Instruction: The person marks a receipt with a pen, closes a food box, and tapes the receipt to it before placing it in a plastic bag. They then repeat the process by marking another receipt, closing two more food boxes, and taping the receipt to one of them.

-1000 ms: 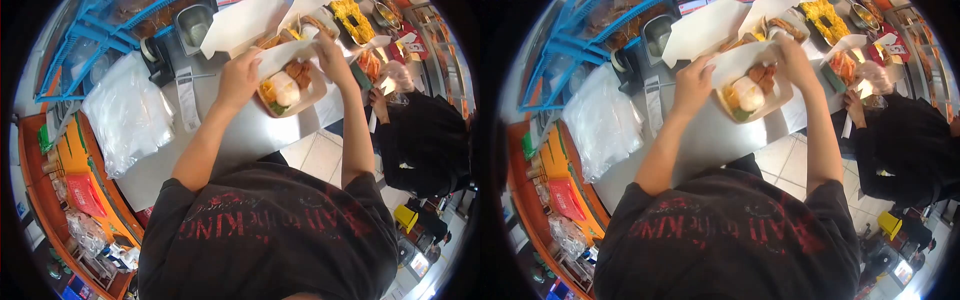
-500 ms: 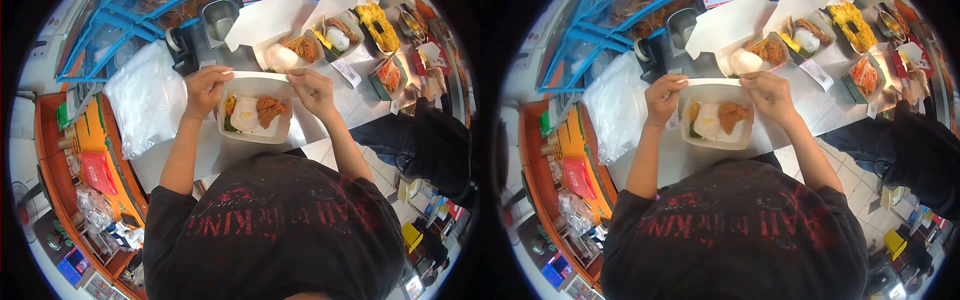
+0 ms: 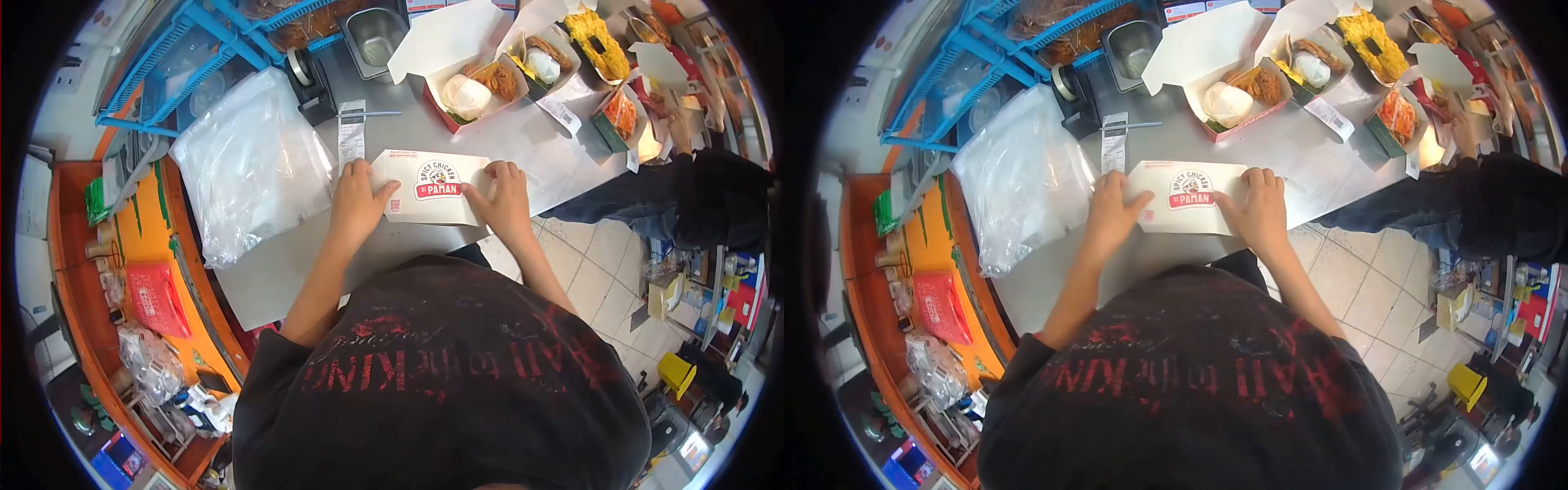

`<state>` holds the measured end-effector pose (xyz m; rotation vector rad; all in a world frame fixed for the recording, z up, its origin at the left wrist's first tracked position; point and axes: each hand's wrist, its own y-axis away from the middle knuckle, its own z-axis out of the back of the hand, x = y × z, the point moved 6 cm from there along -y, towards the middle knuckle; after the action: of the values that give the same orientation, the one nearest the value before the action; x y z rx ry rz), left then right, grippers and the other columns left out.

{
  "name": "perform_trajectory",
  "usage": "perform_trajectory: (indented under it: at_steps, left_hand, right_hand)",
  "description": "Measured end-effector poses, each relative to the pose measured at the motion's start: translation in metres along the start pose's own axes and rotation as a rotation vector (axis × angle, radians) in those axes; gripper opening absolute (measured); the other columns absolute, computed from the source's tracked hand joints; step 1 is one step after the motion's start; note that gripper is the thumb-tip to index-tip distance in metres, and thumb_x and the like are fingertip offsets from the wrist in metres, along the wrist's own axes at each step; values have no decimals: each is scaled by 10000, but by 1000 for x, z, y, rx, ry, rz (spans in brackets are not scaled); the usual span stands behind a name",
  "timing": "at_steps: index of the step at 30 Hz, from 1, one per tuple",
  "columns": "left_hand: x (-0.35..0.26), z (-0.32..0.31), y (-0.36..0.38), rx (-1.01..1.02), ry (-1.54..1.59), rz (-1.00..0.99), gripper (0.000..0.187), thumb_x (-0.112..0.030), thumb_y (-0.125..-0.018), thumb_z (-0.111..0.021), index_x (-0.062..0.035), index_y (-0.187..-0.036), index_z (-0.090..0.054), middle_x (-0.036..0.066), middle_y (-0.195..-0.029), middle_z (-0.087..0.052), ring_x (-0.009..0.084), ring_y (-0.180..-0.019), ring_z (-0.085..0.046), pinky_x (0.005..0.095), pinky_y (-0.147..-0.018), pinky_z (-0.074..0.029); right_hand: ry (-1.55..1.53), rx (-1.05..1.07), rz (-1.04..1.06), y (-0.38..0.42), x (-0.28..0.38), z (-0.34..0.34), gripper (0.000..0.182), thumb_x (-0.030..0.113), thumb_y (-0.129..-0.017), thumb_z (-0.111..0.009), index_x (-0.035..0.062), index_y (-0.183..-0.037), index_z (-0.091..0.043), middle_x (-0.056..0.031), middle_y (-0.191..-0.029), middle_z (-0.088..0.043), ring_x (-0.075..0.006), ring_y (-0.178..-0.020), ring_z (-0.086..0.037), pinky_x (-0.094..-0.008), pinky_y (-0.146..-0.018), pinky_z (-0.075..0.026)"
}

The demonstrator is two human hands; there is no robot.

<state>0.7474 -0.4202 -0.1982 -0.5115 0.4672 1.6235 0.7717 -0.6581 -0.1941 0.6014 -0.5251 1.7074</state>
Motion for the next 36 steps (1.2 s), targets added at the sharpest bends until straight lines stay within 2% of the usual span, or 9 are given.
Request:
perform_trajectory:
  at_steps: [2, 7, 11, 18, 24, 28, 30, 33, 36]
  left_hand:
    - [5, -1, 1, 46, 28, 31, 422, -285, -781, -689, 61, -967, -535, 233, -921, -596, 357, -938, -581, 431, -801, -457]
    - [27, -19, -2, 274, 225, 187, 565, -388, -787, -664, 92, -1051, -527, 291, -1011, -598, 387, -974, -589, 431, -841, -457]
    - [35, -20, -7, 255, 216, 157, 610, -416, -760, -686, 96, -1065, -557, 244, -995, -634, 317, -889, -638, 368, -781, -493]
    - [37, -33, -9, 276, 280, 153, 575, -446, -713, -699, 89, -906, -611, 237, -866, -649, 313, -796, -653, 378, -720, -506]
    - [28, -26, -2, 319, 351, 202, 558, -470, -702, -696, 70, -828, -633, 201, -819, -660, 273, -699, -658, 367, -653, -517]
    - [22, -35, 9, 520, 403, 374, 570, -471, -741, -657, 75, -900, -627, 178, -807, -669, 283, -655, -655, 373, -639, -526]
    - [18, -46, 15, 629, 466, 455, 623, -467, -801, -595, 102, -1053, -569, 194, -903, -652, 284, -760, -659, 360, -678, -530]
    - [39, -74, 11, 334, 168, 245, 682, -486, -846, -524, 111, -1175, -484, 229, -1033, -599, 295, -899, -636, 351, -753, -514]
    - [42, -71, 21, 261, 383, 186, 650, -432, -838, -575, 87, -1212, -462, 246, -1129, -539, 299, -972, -604, 352, -821, -482]
  right_hand:
    - [139, -152, -102, 9, 1, -3, 600, 382, -727, -708, -71, -1073, -521, -204, -983, -537, -336, -873, -508, -418, -812, -419]
    - [25, -40, -337, 3, -4, -20, 798, 468, -680, -736, -81, -1177, -437, -221, -1140, -490, -363, -1055, -512, -435, -878, -435]
    - [-67, -65, -348, 8, -12, -37, 880, 481, -662, -751, -90, -1219, -380, -230, -1172, -457, -362, -1080, -506, -426, -879, -445]
    - [-56, -120, -408, 13, -15, -36, 869, 497, -637, -767, -88, -1186, -434, -249, -1127, -487, -339, -1038, -546, -397, -854, -466]
    - [-49, 20, -466, 4, -8, -10, 714, 526, -579, -773, -65, -943, -608, -215, -874, -651, -316, -812, -652, -396, -737, -513]
    - [-9, 178, -469, -6, -13, -8, 747, 558, -591, -741, -73, -968, -608, -217, -894, -656, -301, -818, -661, -385, -753, -517]
    - [-96, 269, -518, -1, -23, -25, 790, 569, -600, -729, -84, -1021, -592, -232, -944, -646, -303, -864, -655, -377, -786, -511]
    - [-156, 202, -481, 0, -40, -46, 897, 539, -655, -720, -147, -1174, -467, -292, -1116, -561, -325, -1020, -595, -361, -870, -475]
    - [-480, 299, -429, 6, -36, -33, 739, 369, -684, -778, -137, -1138, -490, -253, -1047, -596, -278, -914, -620, -343, -772, -495]
